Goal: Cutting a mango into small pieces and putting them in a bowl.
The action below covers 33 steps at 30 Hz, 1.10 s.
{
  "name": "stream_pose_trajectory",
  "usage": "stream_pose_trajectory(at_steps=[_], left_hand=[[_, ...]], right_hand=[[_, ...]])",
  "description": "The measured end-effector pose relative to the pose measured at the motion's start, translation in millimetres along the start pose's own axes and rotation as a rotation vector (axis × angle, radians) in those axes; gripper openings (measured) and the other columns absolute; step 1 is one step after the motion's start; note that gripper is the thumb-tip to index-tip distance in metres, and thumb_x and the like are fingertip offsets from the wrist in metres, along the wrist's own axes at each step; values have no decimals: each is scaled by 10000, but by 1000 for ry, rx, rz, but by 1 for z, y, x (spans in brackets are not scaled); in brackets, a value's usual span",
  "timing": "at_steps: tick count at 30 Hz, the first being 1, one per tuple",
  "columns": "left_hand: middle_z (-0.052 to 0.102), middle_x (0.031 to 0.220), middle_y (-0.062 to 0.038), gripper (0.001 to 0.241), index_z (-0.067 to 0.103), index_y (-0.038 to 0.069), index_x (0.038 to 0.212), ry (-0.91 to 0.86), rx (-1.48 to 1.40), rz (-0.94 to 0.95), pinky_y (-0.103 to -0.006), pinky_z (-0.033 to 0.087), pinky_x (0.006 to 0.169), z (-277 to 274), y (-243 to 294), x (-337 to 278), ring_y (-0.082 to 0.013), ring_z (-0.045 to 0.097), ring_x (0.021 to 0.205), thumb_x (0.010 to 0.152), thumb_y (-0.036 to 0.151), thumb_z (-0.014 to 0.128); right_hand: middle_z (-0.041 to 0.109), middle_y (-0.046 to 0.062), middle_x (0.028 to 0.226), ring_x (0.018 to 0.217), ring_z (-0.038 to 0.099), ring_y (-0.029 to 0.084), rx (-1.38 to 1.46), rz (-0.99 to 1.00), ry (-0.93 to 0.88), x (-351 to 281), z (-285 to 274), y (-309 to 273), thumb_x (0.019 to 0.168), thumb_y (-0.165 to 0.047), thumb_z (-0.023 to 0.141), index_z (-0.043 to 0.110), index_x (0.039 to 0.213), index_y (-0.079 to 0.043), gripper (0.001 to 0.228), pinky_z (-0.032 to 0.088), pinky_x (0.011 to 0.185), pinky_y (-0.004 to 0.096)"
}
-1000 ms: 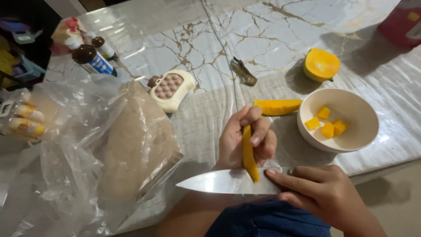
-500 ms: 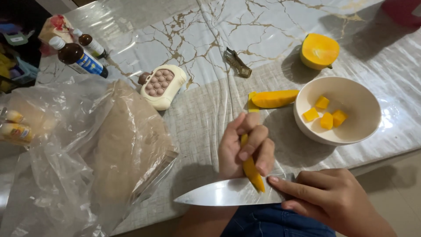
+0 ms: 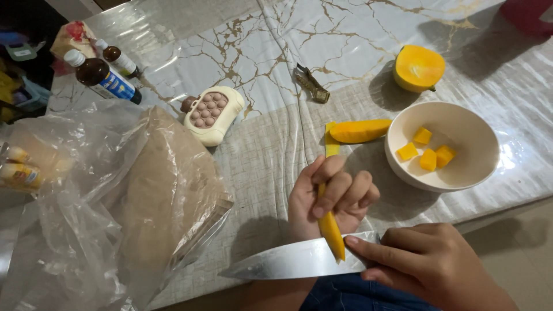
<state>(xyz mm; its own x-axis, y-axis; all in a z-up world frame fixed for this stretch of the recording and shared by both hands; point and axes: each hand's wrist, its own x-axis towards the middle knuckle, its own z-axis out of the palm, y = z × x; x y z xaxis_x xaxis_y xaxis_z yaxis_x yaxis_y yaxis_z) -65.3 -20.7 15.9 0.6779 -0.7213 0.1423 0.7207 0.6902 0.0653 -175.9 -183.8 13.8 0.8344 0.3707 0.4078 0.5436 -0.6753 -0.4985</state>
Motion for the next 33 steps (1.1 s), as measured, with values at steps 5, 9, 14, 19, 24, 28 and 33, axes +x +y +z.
stream_pose_trajectory(at_steps=[5, 9, 14, 19, 24, 28, 33], left_hand=[[302, 497, 96, 380, 374, 205, 774, -26, -32, 26, -275, 333, 783, -6, 0, -5, -95, 275, 619, 1140, 302, 350], [299, 490, 95, 387, 377, 206, 786, -58, -12, -39, -281, 343, 834, -3, 2, -2, -101, 309, 655, 1153, 319, 325], [303, 485, 89, 369, 376, 207, 778, -31, 52, -75, -298, 343, 927, -7, 2, -6, -117, 366, 774, 1127, 316, 326], [312, 496, 85, 364, 367, 202, 798, -23, 45, -42, -298, 337, 952, -12, -3, -6, -129, 381, 850, 1141, 322, 351], [312, 483, 83, 358, 372, 205, 784, -4, 22, -26, -308, 331, 943, -4, -5, -4, -132, 383, 861, 1125, 313, 371], [315, 479, 74, 354, 380, 205, 784, 16, 11, 20, -309, 324, 925, -6, -4, -7, -130, 378, 842, 1123, 309, 380], [320, 481, 60, 358, 391, 195, 794, -40, 44, 70, -305, 323, 910, -12, -2, -4, -125, 368, 815, 1132, 311, 370]], right_hand=[[672, -22, 756, 592, 653, 142, 72, -54, 52, 7, -4, -5, 849, -304, 821, 745, 1236, -191, 411, 494, 524, 326], [671, -23, 745, 574, 641, 144, 40, -52, 31, 8, -7, -5, 842, -328, 841, 766, 1228, -192, 415, 479, 508, 338], [676, -23, 728, 569, 654, 144, 35, -3, -28, 4, -5, -6, 838, -381, 861, 788, 1213, -215, 417, 472, 489, 336], [677, -12, 770, 607, 659, 154, 28, -93, 55, 13, -9, -9, 859, -343, 802, 742, 1207, -175, 391, 499, 532, 330], [645, -37, 703, 577, 651, 154, -37, -68, 17, 10, -7, -9, 821, -357, 828, 768, 1214, -211, 424, 496, 525, 342], [641, -40, 660, 526, 635, 147, -57, 9, -20, 7, -2, -9, 803, -372, 865, 801, 1219, -250, 438, 500, 500, 341], [669, -39, 752, 588, 635, 142, -28, -32, 59, 6, -1, -10, 833, -366, 838, 766, 1225, -221, 425, 499, 545, 320]])
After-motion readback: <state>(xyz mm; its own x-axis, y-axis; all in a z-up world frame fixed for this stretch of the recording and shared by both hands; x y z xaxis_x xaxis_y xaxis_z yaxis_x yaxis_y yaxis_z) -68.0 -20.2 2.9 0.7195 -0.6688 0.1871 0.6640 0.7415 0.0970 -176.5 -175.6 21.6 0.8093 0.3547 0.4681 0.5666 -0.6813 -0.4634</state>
